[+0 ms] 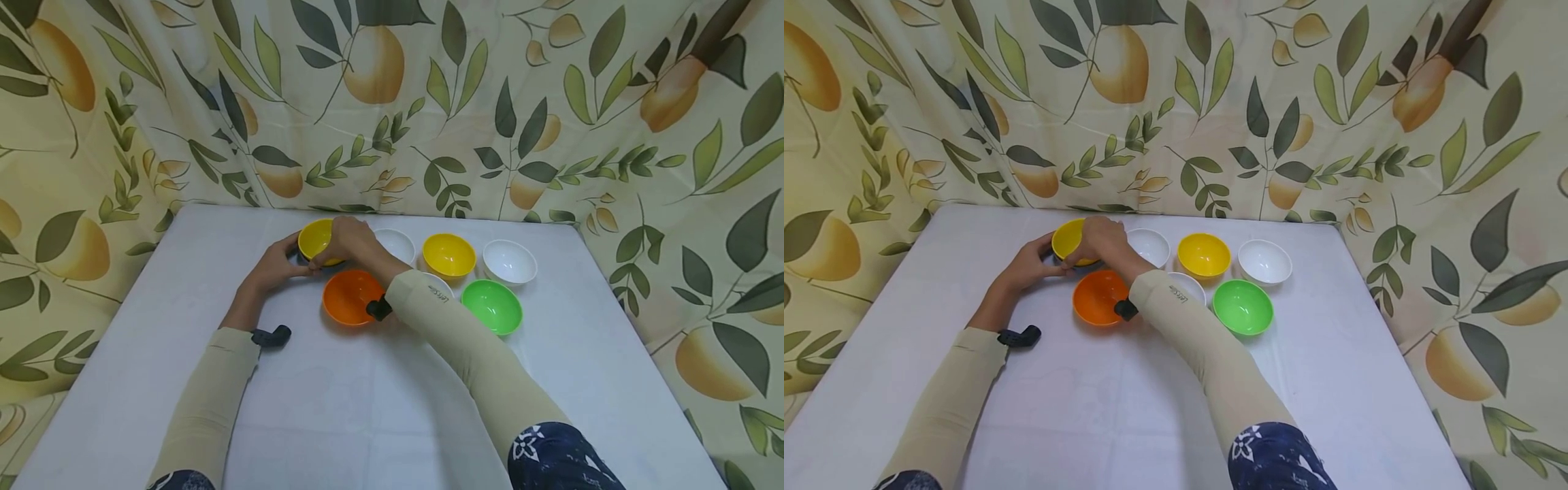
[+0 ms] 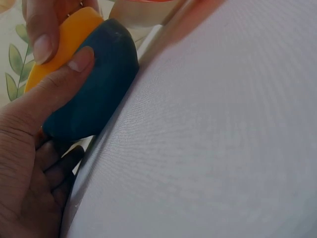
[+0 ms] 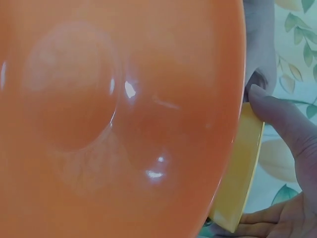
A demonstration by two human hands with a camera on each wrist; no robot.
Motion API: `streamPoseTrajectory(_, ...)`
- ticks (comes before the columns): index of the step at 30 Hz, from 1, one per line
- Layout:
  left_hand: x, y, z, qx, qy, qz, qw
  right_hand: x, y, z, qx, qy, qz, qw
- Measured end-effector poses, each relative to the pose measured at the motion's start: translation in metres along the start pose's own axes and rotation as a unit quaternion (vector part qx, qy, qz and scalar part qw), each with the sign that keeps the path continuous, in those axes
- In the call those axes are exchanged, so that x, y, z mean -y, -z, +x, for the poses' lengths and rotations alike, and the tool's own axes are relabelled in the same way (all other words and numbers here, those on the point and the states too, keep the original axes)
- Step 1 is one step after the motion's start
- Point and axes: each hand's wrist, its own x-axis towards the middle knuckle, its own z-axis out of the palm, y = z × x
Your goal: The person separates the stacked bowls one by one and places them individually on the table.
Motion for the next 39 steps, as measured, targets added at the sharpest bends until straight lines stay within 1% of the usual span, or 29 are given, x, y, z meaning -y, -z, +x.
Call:
streamPoseTrajectory(5,-0.002,0.001,0.001,-0.003,0.000,0.005,1.0000,0.000,0.004,-0.003,-0.009,0.006,0.013,0.9998)
streamPoseTrajectory(10,-0.003,0.001,0.002,0.000,-0.003,-0.001,1.0000,0.001,0.009,-0.006,-0.008,0.013,0.018,0.9997)
streamPoseTrajectory(15,-0.004,0.000,0.001,0.001,0.002,-0.003,1.0000,0.002,0.015,-0.009,-0.010,0.005,0.012,0.9999)
streamPoseTrajectory(21,-0.007,0.000,-0.001,0.000,0.010,-0.012,0.9999,0.003,0.024,-0.017,-0.019,-0.004,0.022,0.9996)
streamPoseTrajectory(30,-0.007,-0.001,-0.002,0.003,0.010,-0.019,0.9998,0.002,0.038,-0.032,-0.029,0.019,0.059,0.9976)
streamPoseTrajectory(33,-0.007,-0.001,-0.003,0.003,0.011,-0.020,0.9997,-0.002,0.041,-0.037,-0.035,0.029,0.062,0.9971)
streamPoseTrajectory(39,-0.005,-0.002,-0.003,0.001,0.019,-0.020,0.9996,-0.010,0.045,-0.046,-0.040,0.040,0.090,0.9943)
